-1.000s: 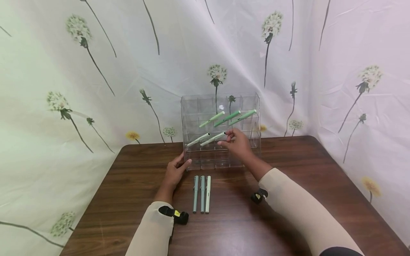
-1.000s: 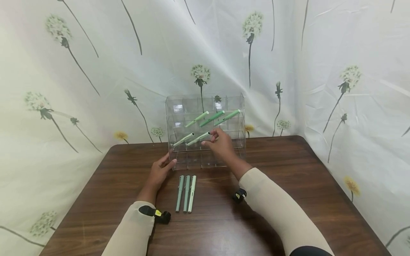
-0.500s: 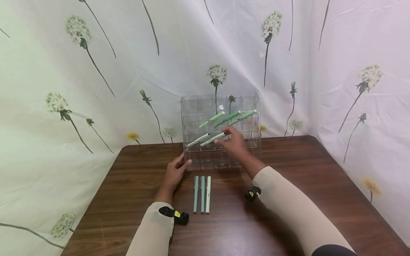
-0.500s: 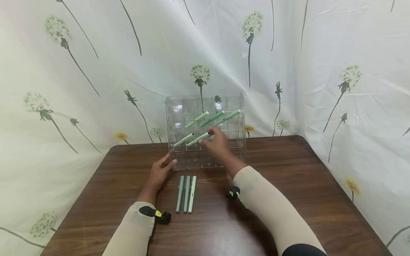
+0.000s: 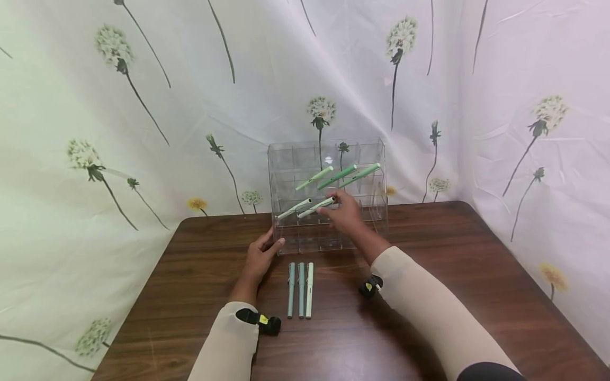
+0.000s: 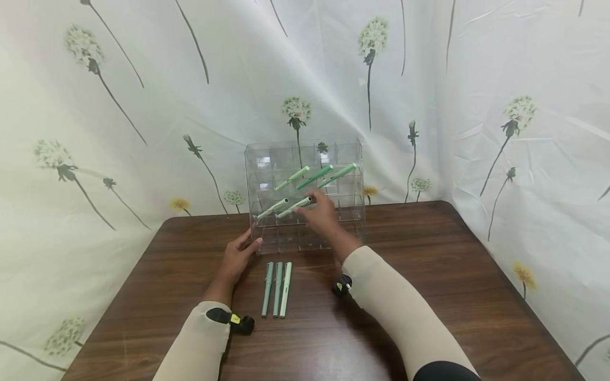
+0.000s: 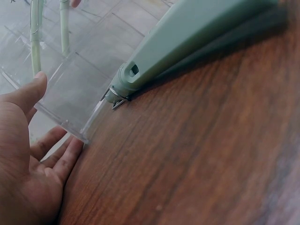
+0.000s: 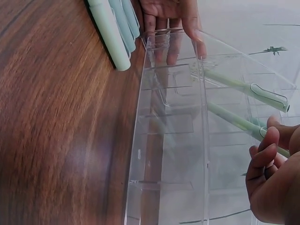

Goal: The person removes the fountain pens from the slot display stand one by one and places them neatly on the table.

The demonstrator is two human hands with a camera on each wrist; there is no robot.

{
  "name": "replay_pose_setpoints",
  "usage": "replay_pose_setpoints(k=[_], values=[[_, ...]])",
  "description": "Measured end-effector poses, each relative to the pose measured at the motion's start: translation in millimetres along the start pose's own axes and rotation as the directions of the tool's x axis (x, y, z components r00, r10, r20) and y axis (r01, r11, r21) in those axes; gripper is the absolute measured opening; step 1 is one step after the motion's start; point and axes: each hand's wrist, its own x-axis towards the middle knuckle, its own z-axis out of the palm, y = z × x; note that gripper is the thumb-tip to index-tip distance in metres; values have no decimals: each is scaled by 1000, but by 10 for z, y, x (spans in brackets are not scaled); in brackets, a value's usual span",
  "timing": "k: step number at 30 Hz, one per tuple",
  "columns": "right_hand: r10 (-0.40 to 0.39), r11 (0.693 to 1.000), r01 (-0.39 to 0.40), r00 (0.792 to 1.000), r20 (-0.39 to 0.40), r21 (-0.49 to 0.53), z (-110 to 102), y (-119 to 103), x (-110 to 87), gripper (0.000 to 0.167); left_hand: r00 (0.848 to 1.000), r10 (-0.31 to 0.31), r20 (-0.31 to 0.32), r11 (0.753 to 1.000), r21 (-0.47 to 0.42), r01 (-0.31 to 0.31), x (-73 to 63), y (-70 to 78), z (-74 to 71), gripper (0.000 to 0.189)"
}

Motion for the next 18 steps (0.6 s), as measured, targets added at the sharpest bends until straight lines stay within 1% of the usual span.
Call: replay_pose_setpoints(k=[8, 9, 10, 14, 16, 17, 18], values=[[38, 999, -38, 999, -1, -4, 52, -1, 29, 44, 1000, 2, 7, 1000, -5, -2, -6, 18, -2, 67], [39, 999, -39, 999, -3, 4, 56, -1, 31, 43, 1000, -3, 6, 1000, -2, 3, 0, 25, 2, 67], [42, 999, -42, 999, -2, 12, 59, -8, 28, 42, 1000, -5, 6, 1000, -4, 5, -28, 82, 0, 66], [52, 998, -51, 999, -12, 37, 67, -23, 25, 35, 1000, -26, -4, 1000, 5, 26, -28, 102, 25, 65], [57, 998, -56, 998, -16, 42, 67, -33, 22, 31, 1000, -26, -11, 1000, 7, 26, -29, 96, 29, 65], [55, 998, -55, 998, -20, 40, 68, -35, 23, 29, 999, -29, -15, 1000, 8, 29, -1, 43, 37, 65], [53, 998, -53, 998, -20, 38, 67, -39, 22, 27, 1000, -27, -16, 1000, 9, 27, 2, 35, 35, 65]])
